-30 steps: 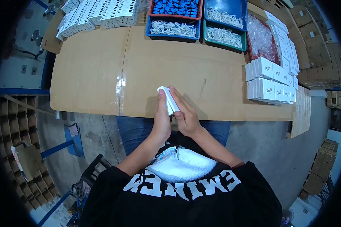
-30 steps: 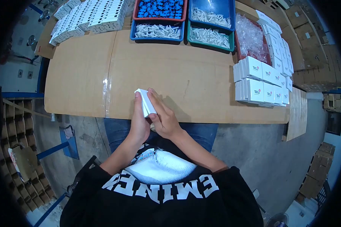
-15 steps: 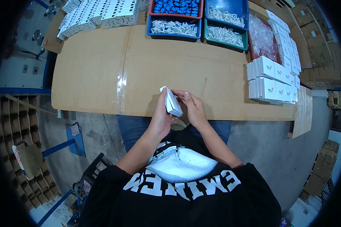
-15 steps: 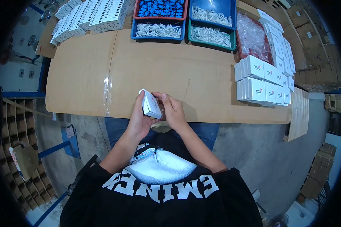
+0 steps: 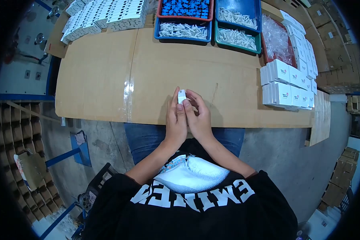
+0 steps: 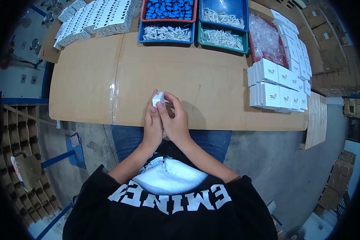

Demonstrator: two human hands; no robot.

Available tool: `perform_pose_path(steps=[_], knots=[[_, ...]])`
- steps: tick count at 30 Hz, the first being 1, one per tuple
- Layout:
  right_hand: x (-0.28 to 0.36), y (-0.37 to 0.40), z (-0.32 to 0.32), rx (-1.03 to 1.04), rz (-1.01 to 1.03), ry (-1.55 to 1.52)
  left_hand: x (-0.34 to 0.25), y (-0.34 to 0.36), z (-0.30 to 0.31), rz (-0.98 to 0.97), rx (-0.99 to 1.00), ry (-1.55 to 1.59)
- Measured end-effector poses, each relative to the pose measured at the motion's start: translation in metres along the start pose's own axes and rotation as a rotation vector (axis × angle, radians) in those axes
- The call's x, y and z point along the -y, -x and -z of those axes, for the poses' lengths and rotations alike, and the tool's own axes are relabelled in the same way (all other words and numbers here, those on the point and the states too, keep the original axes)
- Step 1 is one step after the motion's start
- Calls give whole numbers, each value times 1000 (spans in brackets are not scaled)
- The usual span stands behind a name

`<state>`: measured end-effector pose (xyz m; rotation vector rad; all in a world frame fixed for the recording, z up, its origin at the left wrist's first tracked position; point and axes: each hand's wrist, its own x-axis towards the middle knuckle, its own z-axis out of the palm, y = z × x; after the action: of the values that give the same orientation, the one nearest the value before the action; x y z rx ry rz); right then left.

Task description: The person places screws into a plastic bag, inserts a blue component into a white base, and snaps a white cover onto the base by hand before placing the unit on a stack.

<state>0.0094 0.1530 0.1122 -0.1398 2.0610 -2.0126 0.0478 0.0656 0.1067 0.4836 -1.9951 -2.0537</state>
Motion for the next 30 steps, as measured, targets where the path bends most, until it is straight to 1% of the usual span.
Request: perform_pose_path(steps=[1, 2, 3, 5, 7, 9, 11, 12, 16, 18, 20, 21, 23, 24, 26, 28, 29, 30], knots=[[2, 1, 1, 10, 46, 18, -3, 0, 1, -1, -2, -2], [3, 3, 2, 19, 91, 36, -5, 0, 3, -79, -6, -116], [3, 5, 3, 19, 90, 35, -7, 1, 3, -156, -7, -231], [3, 9, 7, 73, 182, 176, -10, 4, 3, -151, 2, -243], [0, 10, 8, 73, 216, 207, -10, 4, 2, -151, 12, -254], [-4, 10, 10, 72, 250, 238, -6, 5, 3, -221, 1, -274], [-7, 11, 10, 69, 314, 240, -6, 6, 3, -228, -7, -267], [-6, 12, 9, 69, 313, 239, -6, 7, 3, -232, -12, -259], [-5, 12, 8, 100, 303, 171, -7, 5, 6, -256, -17, -271], [-4, 12, 7, 119, 309, 139, -5, 3, 8, -321, -37, -276], [-1, 12, 6, 215, 291, 26, 2, 0, 12, -361, -50, -271], [0, 11, 6, 215, 292, 25, 5, -1, 13, -399, -61, -266], [1, 10, 4, 290, 363, -84, 6, -2, 15, -434, -66, -263], [3, 11, 4, 289, 363, -85, 7, -2, 16, -468, -73, -260], [7, 13, 3, 314, 388, -201, 11, 0, 18, -473, -51, -254], [7, 10, 4, 300, 425, -175, 8, 0, 18, -519, -19, -236], [8, 8, 5, 285, 461, -147, 8, 1, 18, -520, -18, -236], [5, 6, 7, 283, 462, -146, 9, 2, 17, -480, -6, -167]])
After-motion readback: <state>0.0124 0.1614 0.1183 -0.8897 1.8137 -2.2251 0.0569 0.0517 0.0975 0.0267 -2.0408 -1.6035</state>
